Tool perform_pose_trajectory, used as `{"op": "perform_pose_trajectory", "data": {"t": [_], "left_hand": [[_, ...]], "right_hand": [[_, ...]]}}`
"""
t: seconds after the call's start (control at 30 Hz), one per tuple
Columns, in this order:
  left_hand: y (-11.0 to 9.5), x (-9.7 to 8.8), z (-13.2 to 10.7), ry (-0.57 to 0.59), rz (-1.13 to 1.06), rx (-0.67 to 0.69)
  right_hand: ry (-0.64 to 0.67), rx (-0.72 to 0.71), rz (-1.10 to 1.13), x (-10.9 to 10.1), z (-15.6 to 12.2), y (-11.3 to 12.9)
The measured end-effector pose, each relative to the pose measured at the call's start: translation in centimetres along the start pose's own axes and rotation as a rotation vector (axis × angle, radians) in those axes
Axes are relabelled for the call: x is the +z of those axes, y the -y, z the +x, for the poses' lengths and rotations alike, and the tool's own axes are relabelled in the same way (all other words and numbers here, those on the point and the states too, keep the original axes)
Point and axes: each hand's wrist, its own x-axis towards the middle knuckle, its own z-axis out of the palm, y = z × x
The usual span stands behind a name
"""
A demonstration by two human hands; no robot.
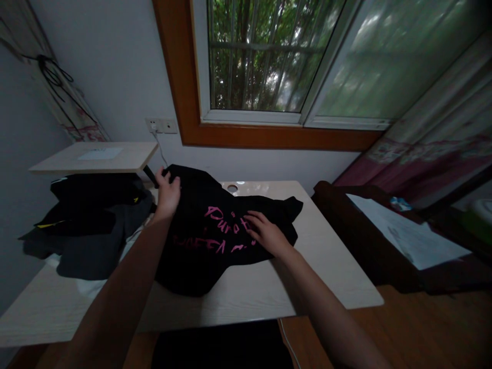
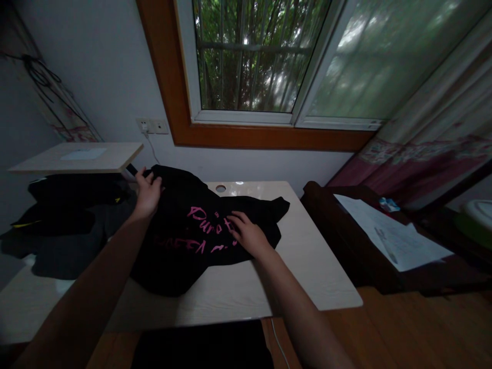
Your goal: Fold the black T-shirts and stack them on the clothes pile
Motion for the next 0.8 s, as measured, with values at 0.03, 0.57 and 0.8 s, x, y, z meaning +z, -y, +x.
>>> {"op": "perform_pose_trajectory", "data": {"t": [0.03, 0.57, 0.8], "left_hand": [[0.2, 0.1, -0.8, 0.062, 0.081, 0.039], [-0.2, 2.1, -11.1, 1.033, 1.157, 0.433], [-1.2, 1.2, -10.2, 0.715, 1.043, 0.429]], "right_hand": [[0.039, -0.002, -0.069, 0.2, 0.3, 0.4], [0.329, 0.155, -0.275, -0.6, 1.1, 1.5], [0.111, 0.013, -0.097, -0.7, 1.7, 1.3]]}}
